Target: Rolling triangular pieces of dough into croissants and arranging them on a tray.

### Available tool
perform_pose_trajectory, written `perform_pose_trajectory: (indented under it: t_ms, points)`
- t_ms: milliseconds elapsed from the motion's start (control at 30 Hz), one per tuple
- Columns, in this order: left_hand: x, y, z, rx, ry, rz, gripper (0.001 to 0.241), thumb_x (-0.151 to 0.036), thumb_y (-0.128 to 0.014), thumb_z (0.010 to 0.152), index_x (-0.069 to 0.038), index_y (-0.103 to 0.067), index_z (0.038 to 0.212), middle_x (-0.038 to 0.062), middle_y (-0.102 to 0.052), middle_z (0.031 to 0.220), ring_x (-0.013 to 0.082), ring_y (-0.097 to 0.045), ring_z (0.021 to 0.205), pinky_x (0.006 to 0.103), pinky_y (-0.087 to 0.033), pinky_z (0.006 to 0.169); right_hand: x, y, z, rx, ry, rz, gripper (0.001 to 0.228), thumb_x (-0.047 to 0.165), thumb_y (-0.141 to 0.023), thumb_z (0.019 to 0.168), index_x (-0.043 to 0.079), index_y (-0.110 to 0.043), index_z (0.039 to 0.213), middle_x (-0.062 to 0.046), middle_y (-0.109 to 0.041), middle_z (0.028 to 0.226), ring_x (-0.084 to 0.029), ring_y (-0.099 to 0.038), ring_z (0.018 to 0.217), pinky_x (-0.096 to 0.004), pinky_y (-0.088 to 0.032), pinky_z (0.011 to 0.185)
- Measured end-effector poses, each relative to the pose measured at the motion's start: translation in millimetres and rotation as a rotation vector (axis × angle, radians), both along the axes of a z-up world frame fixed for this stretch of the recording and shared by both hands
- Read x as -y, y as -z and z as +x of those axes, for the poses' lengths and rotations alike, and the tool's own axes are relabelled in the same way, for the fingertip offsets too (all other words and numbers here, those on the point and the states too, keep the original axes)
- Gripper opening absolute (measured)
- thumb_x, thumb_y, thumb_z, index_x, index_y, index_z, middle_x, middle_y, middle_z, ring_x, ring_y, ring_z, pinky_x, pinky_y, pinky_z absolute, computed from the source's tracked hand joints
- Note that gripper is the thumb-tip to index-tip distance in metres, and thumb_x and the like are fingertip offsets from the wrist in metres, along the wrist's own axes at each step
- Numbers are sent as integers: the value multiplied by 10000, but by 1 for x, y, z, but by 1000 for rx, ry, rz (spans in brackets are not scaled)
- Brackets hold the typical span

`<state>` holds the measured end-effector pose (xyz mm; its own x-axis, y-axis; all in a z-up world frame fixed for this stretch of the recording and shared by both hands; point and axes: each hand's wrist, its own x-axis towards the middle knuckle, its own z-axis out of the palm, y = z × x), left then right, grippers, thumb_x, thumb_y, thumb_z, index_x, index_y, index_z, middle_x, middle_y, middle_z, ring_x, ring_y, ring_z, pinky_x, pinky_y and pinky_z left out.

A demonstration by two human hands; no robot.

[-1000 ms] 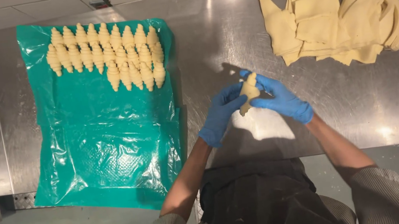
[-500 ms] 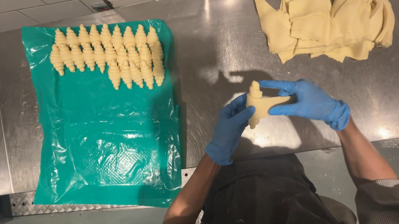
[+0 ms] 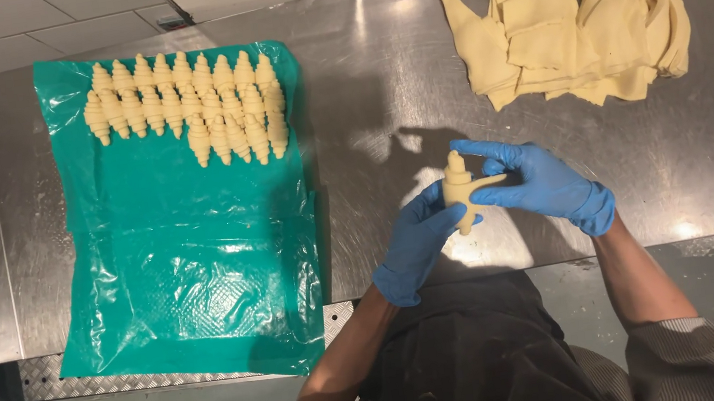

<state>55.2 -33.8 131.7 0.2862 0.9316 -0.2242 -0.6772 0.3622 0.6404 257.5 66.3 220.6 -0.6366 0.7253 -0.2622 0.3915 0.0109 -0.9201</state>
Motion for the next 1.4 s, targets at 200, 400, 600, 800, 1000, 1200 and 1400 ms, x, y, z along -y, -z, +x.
perform_pose_trajectory:
  t_ms: [200, 400, 600, 800, 1000, 1200, 1400]
  points:
    - [-5, -10, 0, 25, -33, -39, 543, -88, -662, 961, 6, -481, 1464, 80, -639, 1312, 148, -643, 1182, 319, -539, 1036, -1, -1, 9, 118, 22, 68, 762, 147, -827, 795, 178, -544, 1501, 39, -503, 719, -76, -468, 665, -264, -459, 646]
    - [-5, 23, 4, -77, -18, -24, 535, -94, -672, 1011, 65, -497, 1490, 118, -631, 1293, 166, -631, 1159, 315, -530, 1016, -1, -4, 13, 58, 50, 99, 764, 147, -829, 794, 163, -550, 1505, 42, -476, 713, -71, -457, 662, -248, -450, 644]
    - [-8, 16, 7, -1, 10, 3, 544, -50, -671, 975, 25, -491, 1483, 107, -626, 1323, 166, -632, 1175, 317, -530, 1032, -1, -4, 11, -4, 74, 65, 745, 139, -819, 807, 146, -559, 1506, 50, -470, 743, -75, -438, 684, -252, -437, 650]
    - [-11, 6, 5, 138, 9, -132, 501, -56, -640, 1002, 64, -494, 1465, 116, -631, 1336, 200, -628, 1216, 351, -528, 1046, -5, 4, 17, 5, 80, 67, 742, 138, -818, 799, 142, -565, 1497, 51, -475, 754, -73, -484, 704, -246, -483, 689]
    - [-12, 5, 15, 85, -10, -81, 540, -33, -626, 998, 30, -449, 1504, 87, -607, 1342, 187, -607, 1230, 340, -507, 1073, -5, 4, 17, -62, 69, 58, 734, 117, -810, 810, 115, -556, 1498, 52, -485, 774, -68, -493, 734, -239, -488, 721]
    - [-17, -20, 14, 228, -34, -109, 533, -66, -615, 990, 55, -449, 1482, 140, -638, 1357, 210, -649, 1223, 347, -523, 1079, -6, 16, 24, -82, 95, 78, 706, 102, -803, 828, 109, -571, 1495, 54, -492, 797, -70, -476, 743, -248, -470, 726]
    - [-15, -16, 22, 197, -29, -101, 502, -96, -617, 1038, 49, -469, 1494, 169, -631, 1310, 247, -654, 1166, 367, -530, 1053, -6, 17, 31, -147, 124, 83, 708, 78, -772, 856, 118, -540, 1523, 52, -514, 825, -64, -494, 773, -233, -473, 767]
